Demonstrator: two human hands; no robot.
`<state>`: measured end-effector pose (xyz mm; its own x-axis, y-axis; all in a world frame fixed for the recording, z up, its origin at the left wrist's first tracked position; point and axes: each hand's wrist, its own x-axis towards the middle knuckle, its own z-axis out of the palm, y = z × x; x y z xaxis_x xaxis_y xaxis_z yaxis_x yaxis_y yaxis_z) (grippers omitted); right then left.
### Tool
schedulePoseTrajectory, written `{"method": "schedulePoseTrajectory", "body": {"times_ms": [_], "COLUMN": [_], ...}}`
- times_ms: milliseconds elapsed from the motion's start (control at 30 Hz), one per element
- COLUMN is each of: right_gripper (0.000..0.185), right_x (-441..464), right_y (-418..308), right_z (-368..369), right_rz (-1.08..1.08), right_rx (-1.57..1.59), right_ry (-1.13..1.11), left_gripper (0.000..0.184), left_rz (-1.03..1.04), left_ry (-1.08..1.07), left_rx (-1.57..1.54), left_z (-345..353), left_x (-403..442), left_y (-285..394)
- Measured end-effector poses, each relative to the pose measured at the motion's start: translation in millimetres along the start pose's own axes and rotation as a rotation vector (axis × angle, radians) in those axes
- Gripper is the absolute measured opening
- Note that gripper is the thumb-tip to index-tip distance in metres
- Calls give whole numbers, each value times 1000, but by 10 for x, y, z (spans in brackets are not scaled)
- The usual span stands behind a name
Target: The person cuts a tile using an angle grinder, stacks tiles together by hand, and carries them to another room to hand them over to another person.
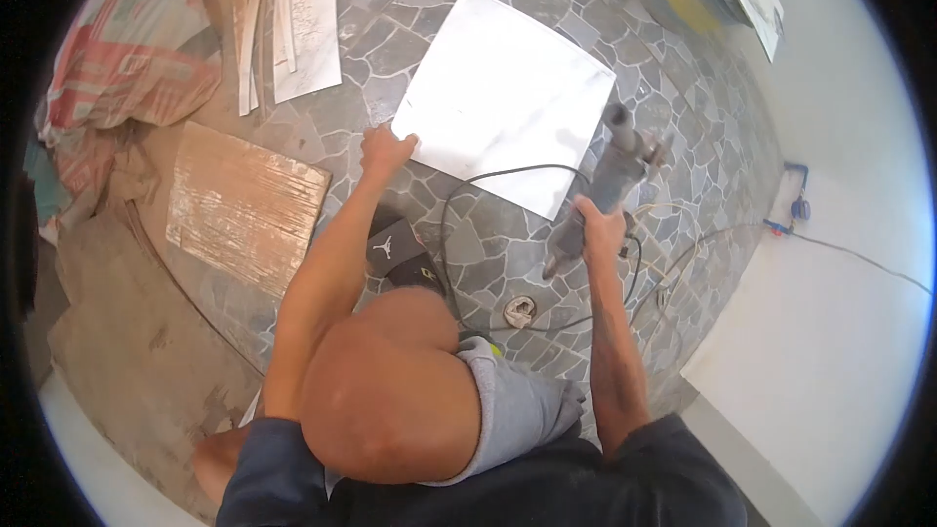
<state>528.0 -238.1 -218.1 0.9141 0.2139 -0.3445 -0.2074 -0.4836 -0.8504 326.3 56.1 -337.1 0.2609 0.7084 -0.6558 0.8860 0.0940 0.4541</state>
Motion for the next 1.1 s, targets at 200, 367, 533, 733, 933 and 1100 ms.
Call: {"method": "schedulePoseTrajectory", "body": {"times_ms": [200,367,533,733,933,1100], "right_gripper": [32,37,41,39,35,37], "right_x": [501,581,532,578,532,579], "right_y": [474,626,774,944,847,952], "right_z": [483,586,570,509,407,294], "right_rz": [6,52,58,45,4,51], "right_rx": [-136,-100,-28,-98,-232,-56], "right_ry": [175,203,215,241,210,101], "left_gripper": [74,75,79,85,67,40], "left_rz": [27,12,0,-79,80,338], "left_ry": [-10,-32,1,27,-179,-98], "left_rx": [-29,-43,-45,-19,-88,-396], "left_z": [-9,-48,-59,-77,-116,-383], "left_x": [-21,-15,-42,31,231,-236], "left_y": [-67,-49,23,87,-126,99]}}
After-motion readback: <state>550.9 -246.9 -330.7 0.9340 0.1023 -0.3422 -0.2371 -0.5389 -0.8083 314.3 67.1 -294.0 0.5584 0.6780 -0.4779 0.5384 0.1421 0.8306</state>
